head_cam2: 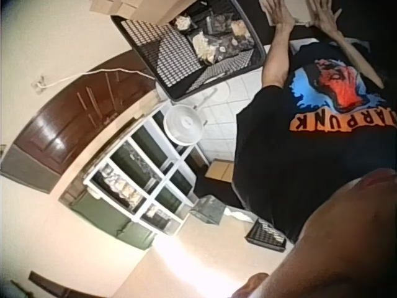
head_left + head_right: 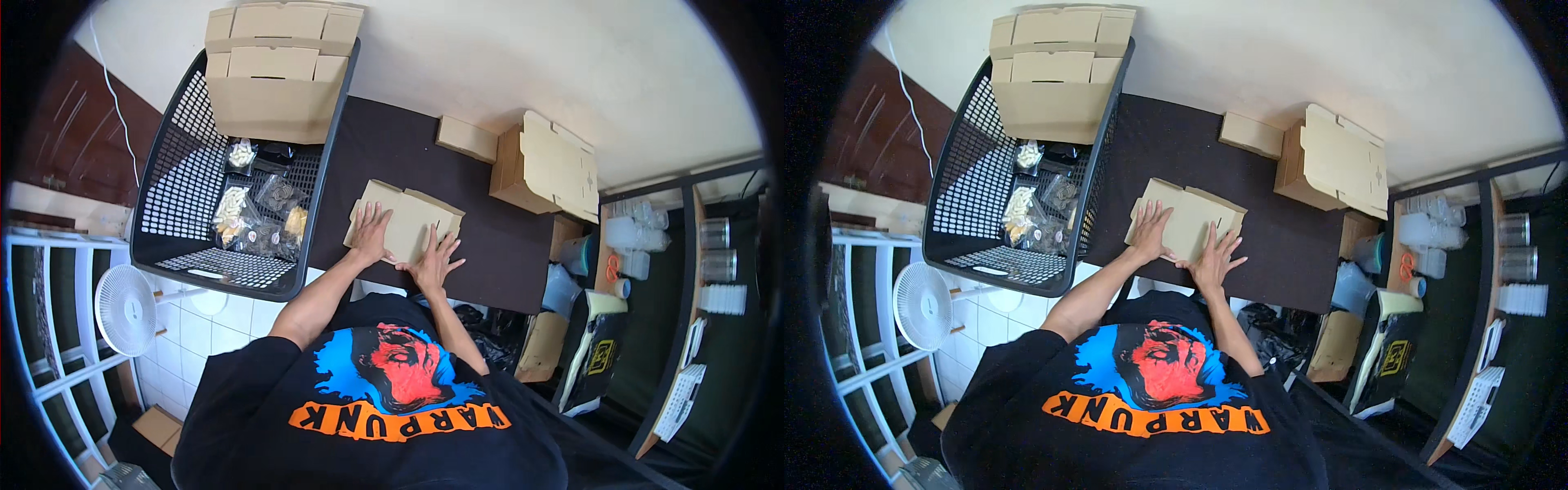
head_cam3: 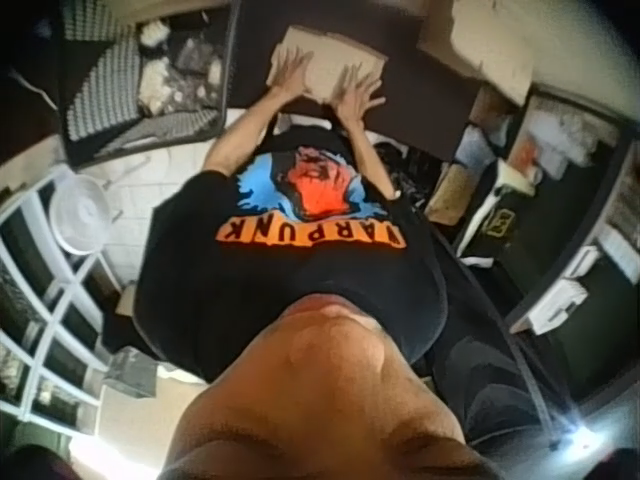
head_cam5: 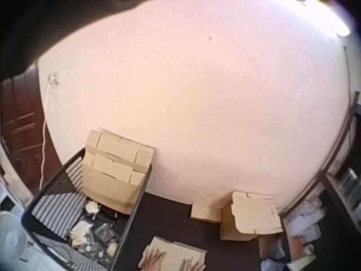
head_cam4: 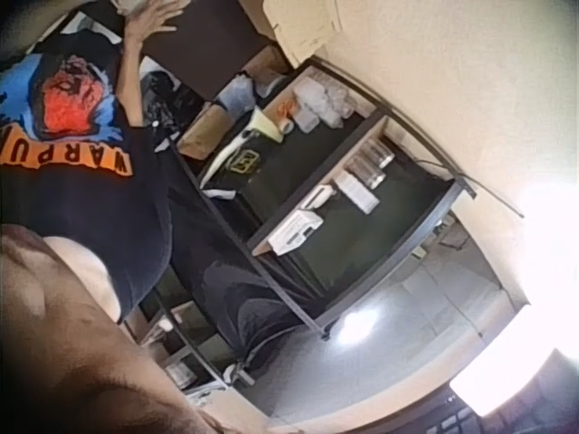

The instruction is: Packing small bags of food snacks into small cardboard boxes and folding them closed.

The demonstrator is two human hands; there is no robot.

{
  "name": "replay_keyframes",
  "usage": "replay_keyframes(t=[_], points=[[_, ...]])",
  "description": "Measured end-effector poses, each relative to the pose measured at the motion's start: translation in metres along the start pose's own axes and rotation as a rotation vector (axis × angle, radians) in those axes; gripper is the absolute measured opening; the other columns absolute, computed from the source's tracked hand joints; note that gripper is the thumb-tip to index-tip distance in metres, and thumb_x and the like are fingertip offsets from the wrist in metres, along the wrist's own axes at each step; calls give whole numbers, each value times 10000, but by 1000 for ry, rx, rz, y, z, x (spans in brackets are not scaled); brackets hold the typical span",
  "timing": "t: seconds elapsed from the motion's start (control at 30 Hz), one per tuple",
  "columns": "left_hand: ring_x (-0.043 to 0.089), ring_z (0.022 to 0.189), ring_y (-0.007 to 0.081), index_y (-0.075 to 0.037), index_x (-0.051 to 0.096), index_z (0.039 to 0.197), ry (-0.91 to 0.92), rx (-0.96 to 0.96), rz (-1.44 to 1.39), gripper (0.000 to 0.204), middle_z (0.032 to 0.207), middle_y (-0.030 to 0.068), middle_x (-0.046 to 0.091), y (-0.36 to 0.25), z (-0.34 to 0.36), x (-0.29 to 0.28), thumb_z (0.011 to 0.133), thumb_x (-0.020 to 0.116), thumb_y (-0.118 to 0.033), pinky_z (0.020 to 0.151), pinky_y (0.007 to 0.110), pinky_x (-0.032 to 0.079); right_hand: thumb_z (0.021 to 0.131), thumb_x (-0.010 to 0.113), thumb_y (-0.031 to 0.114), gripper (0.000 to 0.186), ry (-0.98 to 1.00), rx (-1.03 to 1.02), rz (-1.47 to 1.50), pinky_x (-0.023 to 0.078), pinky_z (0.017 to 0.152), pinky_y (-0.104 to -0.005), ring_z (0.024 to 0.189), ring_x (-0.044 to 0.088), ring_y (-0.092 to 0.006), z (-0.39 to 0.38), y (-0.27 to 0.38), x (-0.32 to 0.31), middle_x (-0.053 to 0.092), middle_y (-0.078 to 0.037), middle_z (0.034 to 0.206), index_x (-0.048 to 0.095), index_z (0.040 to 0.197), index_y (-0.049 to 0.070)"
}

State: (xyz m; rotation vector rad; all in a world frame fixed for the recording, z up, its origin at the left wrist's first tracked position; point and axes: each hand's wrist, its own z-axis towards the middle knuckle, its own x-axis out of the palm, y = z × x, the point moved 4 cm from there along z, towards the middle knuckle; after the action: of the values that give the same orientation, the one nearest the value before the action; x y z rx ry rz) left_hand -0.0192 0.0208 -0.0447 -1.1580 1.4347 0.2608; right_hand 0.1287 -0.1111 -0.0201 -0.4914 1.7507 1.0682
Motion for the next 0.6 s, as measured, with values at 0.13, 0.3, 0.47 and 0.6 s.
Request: replay_keyframes(t=[0.13, 0.3, 0.47, 0.6], points=[[98, 1594, 449, -92, 317, 1609, -2, 17, -36, 1331, 1688, 267, 237, -2, 2, 1, 515, 1021, -370, 1297, 569, 23, 447, 905, 733, 1468, 22, 155, -39, 74, 1076, -878, 1542, 43, -598, -14, -42, -8, 103, -364, 1675, 235, 1654, 235], [77, 1589, 473, -71, 299, 1610, 11, 54, -39, 1368, 1687, 291, 212, 4, 2, 1, 492, 1029, -365, 1293, 579, 21, 475, 1005, 527, 1441, -17, 376, 52, 84, 1145, -822, 1558, 75, -560, -33, -55, -19, 109, -351, 1682, 223, 1649, 233], [106, 1570, 511, -31, 453, 1519, 11, 83, -124, 1199, 1653, 331, 245, -6, -16, -23, 502, 1026, -307, 1292, 565, 97, 558, 999, 425, 1232, -141, 211, -24, 188, 1157, -741, 1505, 230, -526, -54, -43, -42, 280, -322, 1604, 365, 1588, 190], [284, 1508, 503, -14, 601, 1366, -322, 186, -121, 886, 1559, 326, 403, -27, -67, -40, 600, 984, -244, 1230, 517, 290, 672, 952, 325, 885, -65, 100, 43, 387, 1049, -591, 1222, 569, -407, -84, -28, -47, 623, -231, 1231, 575, 1443, 111]])
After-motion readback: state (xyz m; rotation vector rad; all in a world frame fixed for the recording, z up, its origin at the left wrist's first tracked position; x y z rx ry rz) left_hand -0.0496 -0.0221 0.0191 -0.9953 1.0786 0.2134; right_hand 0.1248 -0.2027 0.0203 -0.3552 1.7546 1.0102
